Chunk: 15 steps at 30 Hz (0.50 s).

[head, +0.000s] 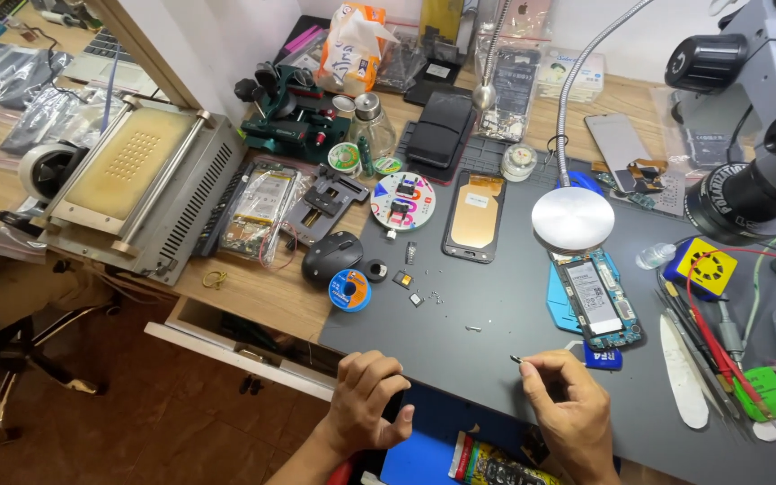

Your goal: Testing electronic circuits with a multimeter and inspecting/assembling small smartphone components on a repair bench.

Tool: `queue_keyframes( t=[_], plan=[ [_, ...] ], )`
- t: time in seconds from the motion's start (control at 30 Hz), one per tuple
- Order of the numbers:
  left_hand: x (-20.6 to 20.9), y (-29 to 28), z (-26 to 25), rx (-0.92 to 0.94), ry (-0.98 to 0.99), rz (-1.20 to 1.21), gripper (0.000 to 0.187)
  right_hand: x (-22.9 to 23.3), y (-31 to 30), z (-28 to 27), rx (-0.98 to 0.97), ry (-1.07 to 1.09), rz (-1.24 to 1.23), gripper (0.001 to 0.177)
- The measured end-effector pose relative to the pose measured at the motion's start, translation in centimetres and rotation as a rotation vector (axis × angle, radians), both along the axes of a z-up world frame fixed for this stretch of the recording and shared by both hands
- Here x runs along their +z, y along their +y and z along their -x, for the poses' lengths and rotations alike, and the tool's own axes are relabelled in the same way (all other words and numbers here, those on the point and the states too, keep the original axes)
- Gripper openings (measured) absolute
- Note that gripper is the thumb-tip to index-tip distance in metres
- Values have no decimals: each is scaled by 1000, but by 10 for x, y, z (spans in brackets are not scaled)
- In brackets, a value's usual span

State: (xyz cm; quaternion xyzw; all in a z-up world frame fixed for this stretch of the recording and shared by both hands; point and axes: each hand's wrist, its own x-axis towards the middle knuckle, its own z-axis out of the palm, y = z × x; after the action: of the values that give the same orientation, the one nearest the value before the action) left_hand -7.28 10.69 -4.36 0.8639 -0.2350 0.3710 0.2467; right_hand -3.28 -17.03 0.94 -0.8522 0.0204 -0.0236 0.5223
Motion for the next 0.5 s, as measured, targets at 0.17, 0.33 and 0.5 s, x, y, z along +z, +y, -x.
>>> queue_keyframes(
  t=[0.17, 0.33, 0.5],
  plan=[
    [-8, 3, -7, -5, -84, -52, 30, 1, 3, 0, 7, 0, 9, 13],
    [-21, 1, -26, 119, -324, -200, 40, 5, 6, 2, -19, -40, 11, 12],
    [-17, -17, -32, 93, -341, -133, 34, 1, 5, 3, -57, -88, -128, 8]
  ],
)
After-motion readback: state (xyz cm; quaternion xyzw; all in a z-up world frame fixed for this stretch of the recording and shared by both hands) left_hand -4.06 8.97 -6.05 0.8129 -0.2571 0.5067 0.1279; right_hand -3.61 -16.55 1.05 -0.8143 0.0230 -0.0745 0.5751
